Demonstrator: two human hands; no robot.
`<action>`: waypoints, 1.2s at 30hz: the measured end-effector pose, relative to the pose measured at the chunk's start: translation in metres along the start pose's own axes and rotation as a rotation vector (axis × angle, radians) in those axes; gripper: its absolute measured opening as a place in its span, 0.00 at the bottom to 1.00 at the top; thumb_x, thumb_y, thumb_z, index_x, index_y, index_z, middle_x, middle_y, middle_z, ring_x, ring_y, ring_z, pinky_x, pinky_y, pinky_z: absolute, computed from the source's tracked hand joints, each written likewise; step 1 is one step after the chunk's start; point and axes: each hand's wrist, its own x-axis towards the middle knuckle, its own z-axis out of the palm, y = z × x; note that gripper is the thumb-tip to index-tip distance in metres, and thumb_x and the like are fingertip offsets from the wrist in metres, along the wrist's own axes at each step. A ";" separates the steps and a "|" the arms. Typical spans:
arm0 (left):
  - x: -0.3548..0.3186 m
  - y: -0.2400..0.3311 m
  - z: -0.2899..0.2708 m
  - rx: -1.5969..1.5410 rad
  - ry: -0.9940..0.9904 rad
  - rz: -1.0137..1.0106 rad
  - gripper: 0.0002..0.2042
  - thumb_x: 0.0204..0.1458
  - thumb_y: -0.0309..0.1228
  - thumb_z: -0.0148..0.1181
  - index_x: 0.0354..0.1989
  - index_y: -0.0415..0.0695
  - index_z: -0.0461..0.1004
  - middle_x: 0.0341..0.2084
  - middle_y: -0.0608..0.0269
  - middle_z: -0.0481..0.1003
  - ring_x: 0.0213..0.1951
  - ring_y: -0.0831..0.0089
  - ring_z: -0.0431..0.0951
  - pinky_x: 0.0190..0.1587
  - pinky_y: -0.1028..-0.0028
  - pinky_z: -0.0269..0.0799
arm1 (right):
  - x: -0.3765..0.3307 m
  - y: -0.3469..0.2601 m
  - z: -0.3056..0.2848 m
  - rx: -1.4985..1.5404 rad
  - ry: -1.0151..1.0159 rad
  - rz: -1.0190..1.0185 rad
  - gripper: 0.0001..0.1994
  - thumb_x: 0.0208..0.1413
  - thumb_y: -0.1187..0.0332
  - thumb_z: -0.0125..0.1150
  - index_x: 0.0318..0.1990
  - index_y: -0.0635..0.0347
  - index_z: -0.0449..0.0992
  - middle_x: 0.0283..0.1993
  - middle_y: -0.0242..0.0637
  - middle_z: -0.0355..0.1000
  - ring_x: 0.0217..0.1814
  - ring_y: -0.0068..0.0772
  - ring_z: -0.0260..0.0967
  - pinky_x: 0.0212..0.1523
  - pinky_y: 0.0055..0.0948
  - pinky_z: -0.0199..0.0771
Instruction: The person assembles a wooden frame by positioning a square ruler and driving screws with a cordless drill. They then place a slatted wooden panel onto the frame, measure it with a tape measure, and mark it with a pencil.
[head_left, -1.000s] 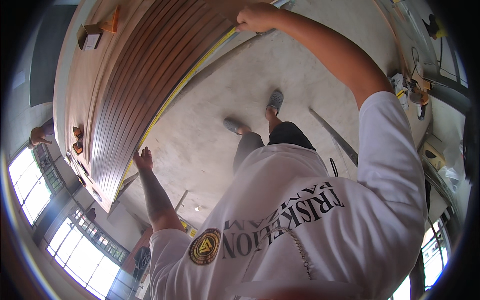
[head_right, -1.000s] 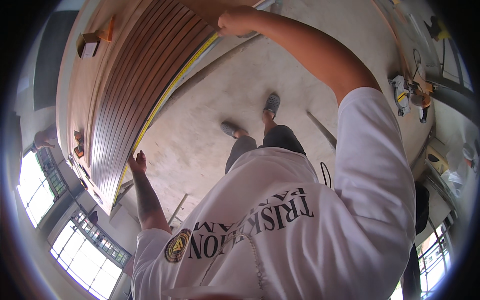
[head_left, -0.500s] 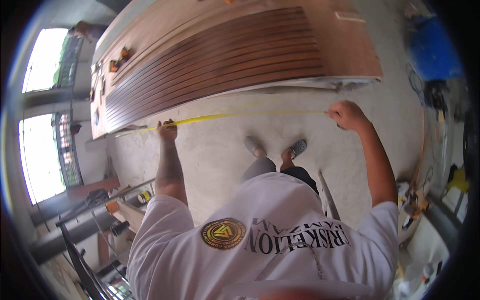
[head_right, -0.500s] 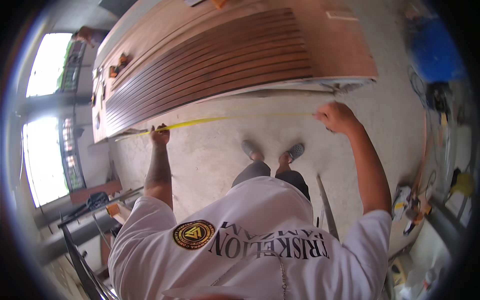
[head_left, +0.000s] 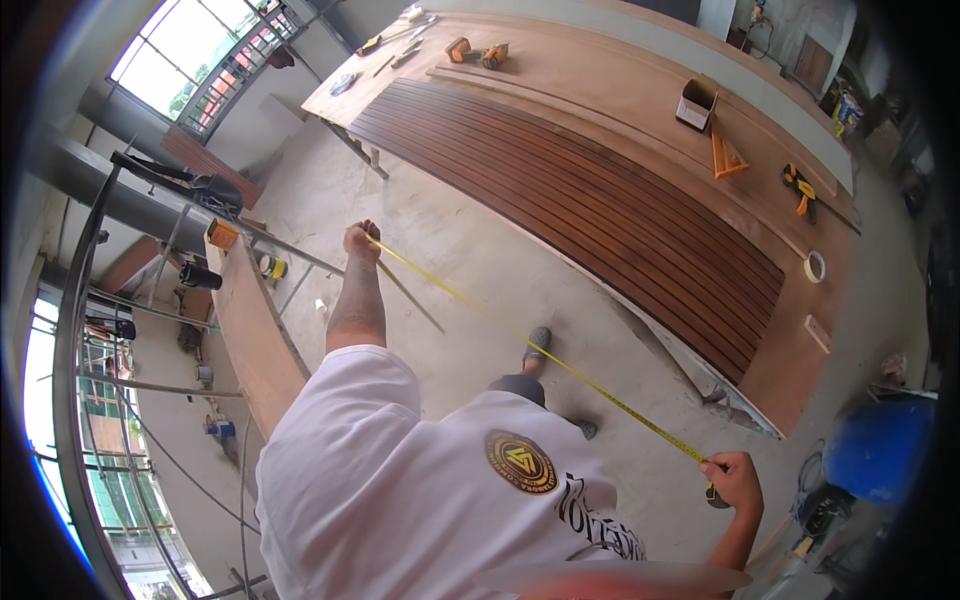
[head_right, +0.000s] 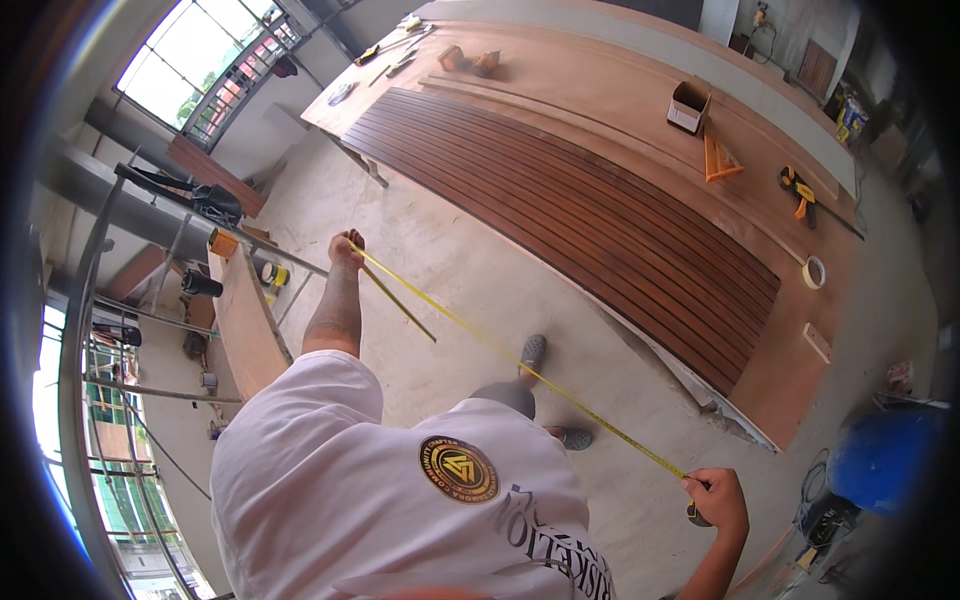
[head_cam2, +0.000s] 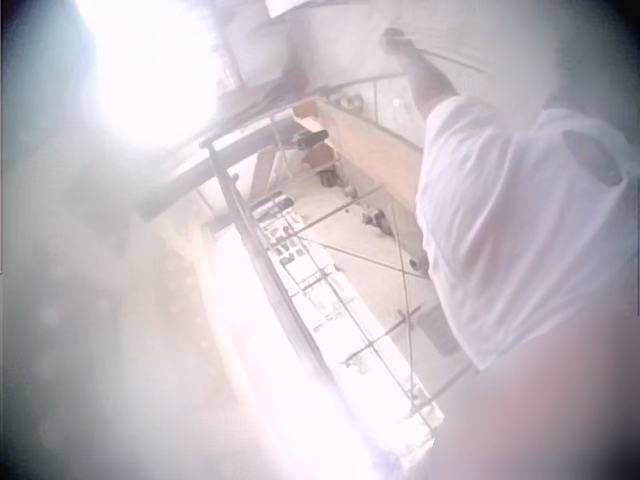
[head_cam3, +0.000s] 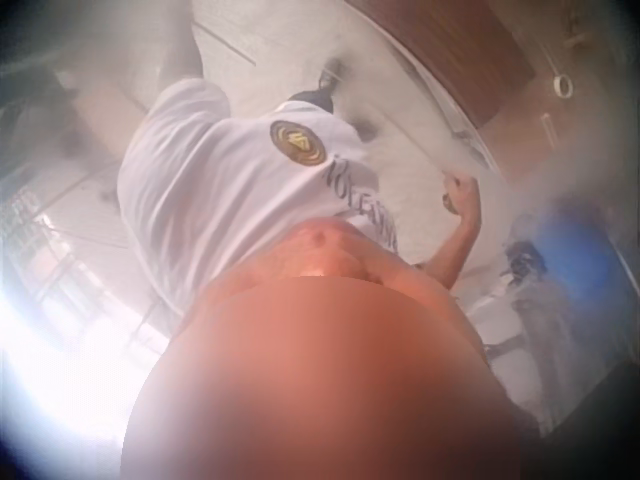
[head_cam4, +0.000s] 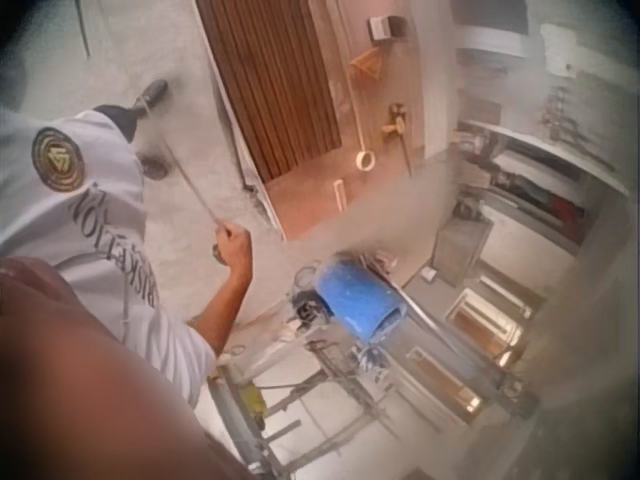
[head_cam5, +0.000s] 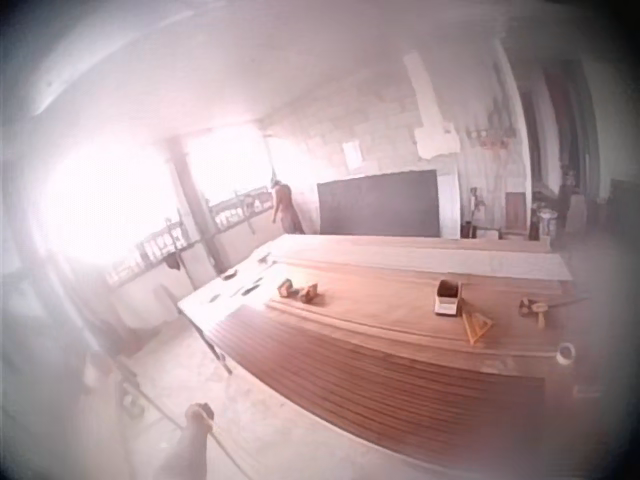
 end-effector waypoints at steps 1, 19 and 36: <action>0.011 0.006 0.002 -0.067 0.057 0.000 0.08 0.62 0.27 0.48 0.32 0.38 0.70 0.22 0.62 0.71 0.19 0.71 0.71 0.22 0.76 0.74 | 0.001 -0.007 -0.009 0.022 -0.002 0.020 0.10 0.56 0.69 0.69 0.35 0.71 0.84 0.21 0.37 0.74 0.25 0.22 0.68 0.28 0.29 0.68; 0.222 0.073 0.115 0.401 0.216 0.476 0.38 0.51 0.23 0.51 0.77 0.41 0.57 0.33 0.60 0.74 0.21 0.70 0.71 0.22 0.68 0.69 | 0.118 -0.155 -0.101 0.031 -0.151 0.216 0.10 0.61 0.71 0.69 0.43 0.70 0.86 0.31 0.31 0.80 0.33 0.19 0.73 0.36 0.22 0.72; 0.255 0.049 0.222 0.375 -0.028 0.643 0.25 0.50 0.28 0.55 0.59 0.34 0.72 0.41 0.47 0.79 0.44 0.60 0.79 0.50 0.66 0.73 | 0.168 -0.288 -0.064 0.126 -0.184 0.068 0.14 0.63 0.69 0.68 0.52 0.70 0.83 0.33 0.28 0.78 0.36 0.16 0.71 0.39 0.19 0.71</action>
